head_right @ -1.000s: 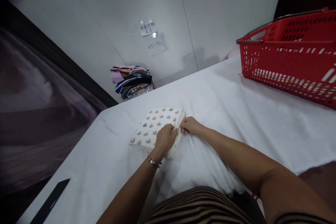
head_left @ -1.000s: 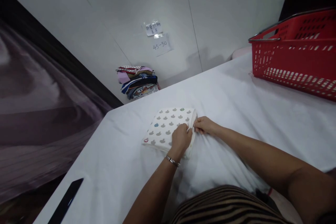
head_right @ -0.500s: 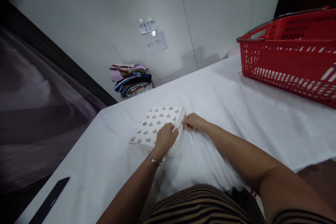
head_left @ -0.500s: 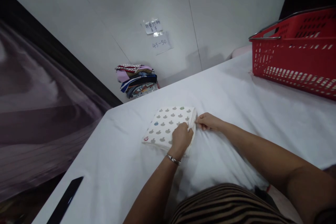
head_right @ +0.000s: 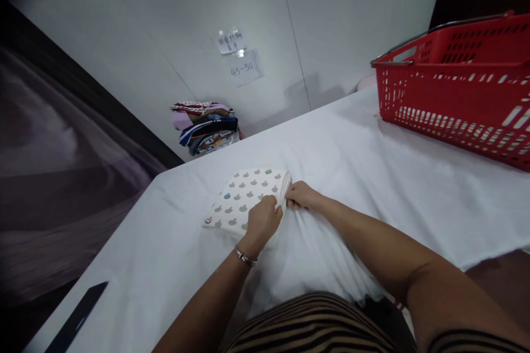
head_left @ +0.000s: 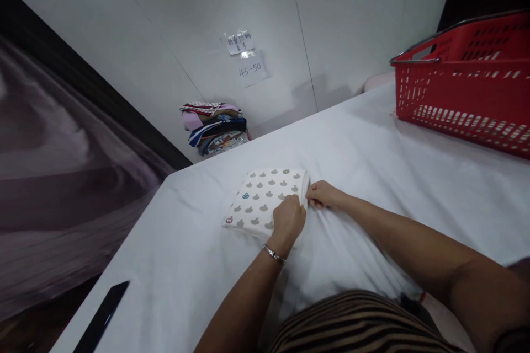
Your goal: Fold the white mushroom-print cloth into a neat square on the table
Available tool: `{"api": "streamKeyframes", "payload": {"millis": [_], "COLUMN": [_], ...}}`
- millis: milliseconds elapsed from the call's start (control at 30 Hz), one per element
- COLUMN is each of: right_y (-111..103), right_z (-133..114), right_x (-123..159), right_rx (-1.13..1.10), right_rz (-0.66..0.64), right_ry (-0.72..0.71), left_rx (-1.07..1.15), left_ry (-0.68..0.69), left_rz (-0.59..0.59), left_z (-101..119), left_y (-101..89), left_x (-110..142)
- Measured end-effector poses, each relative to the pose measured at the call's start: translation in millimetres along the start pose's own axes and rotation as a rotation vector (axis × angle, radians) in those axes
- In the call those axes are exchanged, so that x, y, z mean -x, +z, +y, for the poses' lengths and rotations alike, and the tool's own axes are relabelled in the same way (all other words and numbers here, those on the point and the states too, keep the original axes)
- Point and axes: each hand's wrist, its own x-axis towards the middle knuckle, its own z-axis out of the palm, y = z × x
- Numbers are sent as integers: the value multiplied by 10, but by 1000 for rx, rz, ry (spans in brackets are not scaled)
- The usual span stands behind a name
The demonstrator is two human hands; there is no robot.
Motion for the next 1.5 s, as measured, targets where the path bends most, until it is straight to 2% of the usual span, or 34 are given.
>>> {"api": "streamKeyframes", "payload": {"millis": [133, 267, 500, 733, 1000, 1300, 1367, 1400, 1467, 1500], "right_y": [41, 63, -19, -21, 89, 26, 20, 25, 50, 66], "right_z": [-8, -7, -27, -3, 15, -9, -27, -35, -41, -38], "right_x": [7, 10, 19, -19, -56, -39, -8, 14, 63, 86], "right_rx": [-74, -96, -79, -63, -74, -24, 26, 78, 240, 347], "right_rz": [3, 6, 9, -1, 71, 90, 179, 253, 372, 383], "right_ry": [-43, -65, 38, 51, -42, -66, -133, -220, -481, -622], "left_rx": [23, 31, 29, -26, -50, -202, -212, -214, -211, -209], "left_ry": [-19, -41, -64, -6, 16, 98, 115, 121, 127, 126], "left_rz": [11, -30, -30, -4, 1, 81, 104, 112, 117, 118], "left_z": [23, 50, 3, 59, 63, 126, 136, 138, 135, 131], "left_y": [-11, -44, -104, -31, -14, 143, 150, 146, 134, 129], "left_x": [30, 41, 26, 50, 59, 121, 169, 193, 235, 252]}}
